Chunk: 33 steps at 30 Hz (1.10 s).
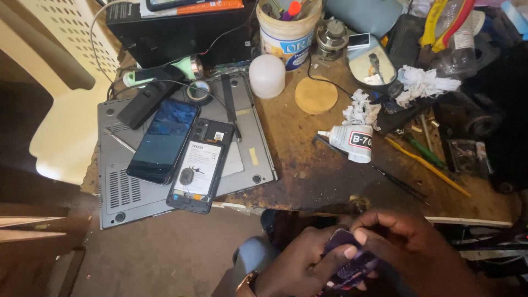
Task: Cleaning the edges of a mobile phone back cover using a small tool on a repair bench.
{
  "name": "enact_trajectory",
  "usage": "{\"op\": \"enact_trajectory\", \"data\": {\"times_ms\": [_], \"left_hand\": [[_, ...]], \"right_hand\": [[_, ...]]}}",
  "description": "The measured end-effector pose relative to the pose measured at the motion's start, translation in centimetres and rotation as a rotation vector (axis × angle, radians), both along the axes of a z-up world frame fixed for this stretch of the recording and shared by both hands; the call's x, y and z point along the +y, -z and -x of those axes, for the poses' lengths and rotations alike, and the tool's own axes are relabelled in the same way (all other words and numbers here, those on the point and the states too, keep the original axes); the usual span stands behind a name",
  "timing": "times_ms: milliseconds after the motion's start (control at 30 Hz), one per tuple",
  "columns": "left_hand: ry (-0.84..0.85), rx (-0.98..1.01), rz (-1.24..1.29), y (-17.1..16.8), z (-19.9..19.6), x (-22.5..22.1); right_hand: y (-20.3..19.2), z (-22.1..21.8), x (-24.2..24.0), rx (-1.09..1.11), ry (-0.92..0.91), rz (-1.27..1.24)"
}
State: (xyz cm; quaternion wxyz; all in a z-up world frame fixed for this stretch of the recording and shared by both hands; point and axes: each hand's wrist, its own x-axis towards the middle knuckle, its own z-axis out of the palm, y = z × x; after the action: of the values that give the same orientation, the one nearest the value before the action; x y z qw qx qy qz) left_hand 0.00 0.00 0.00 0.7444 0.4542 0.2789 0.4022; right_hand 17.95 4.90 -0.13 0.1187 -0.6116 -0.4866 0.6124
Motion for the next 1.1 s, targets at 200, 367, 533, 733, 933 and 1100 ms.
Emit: {"op": "enact_trajectory", "data": {"times_ms": [200, 367, 533, 733, 933, 1100], "left_hand": [[-0.015, 0.192, -0.183, 2.8, -0.5, 0.2], [-0.036, 0.088, -0.123, 1.6, -0.2, 0.1], [-0.046, 0.134, -0.096, 2.2, -0.4, 0.0], [-0.069, 0.163, -0.195, 2.6, -0.5, 0.2], [-0.095, 0.139, -0.102, 1.5, -0.2, 0.3], [-0.193, 0.193, -0.322, 2.9, -0.8, 0.8]], "right_hand": [[-0.7, 1.6, -0.2, -0.035, 0.147, 0.089], [0.7, -0.7, 0.2, 0.068, -0.004, -0.025], [-0.8, 0.2, 0.3, 0.034, 0.021, 0.028], [-0.6, 1.2, -0.1, -0.197, 0.029, -0.039], [0.8, -0.2, 0.1, -0.010, -0.004, -0.105], [0.4, 0.9, 0.3, -0.257, 0.122, -0.077]]}}
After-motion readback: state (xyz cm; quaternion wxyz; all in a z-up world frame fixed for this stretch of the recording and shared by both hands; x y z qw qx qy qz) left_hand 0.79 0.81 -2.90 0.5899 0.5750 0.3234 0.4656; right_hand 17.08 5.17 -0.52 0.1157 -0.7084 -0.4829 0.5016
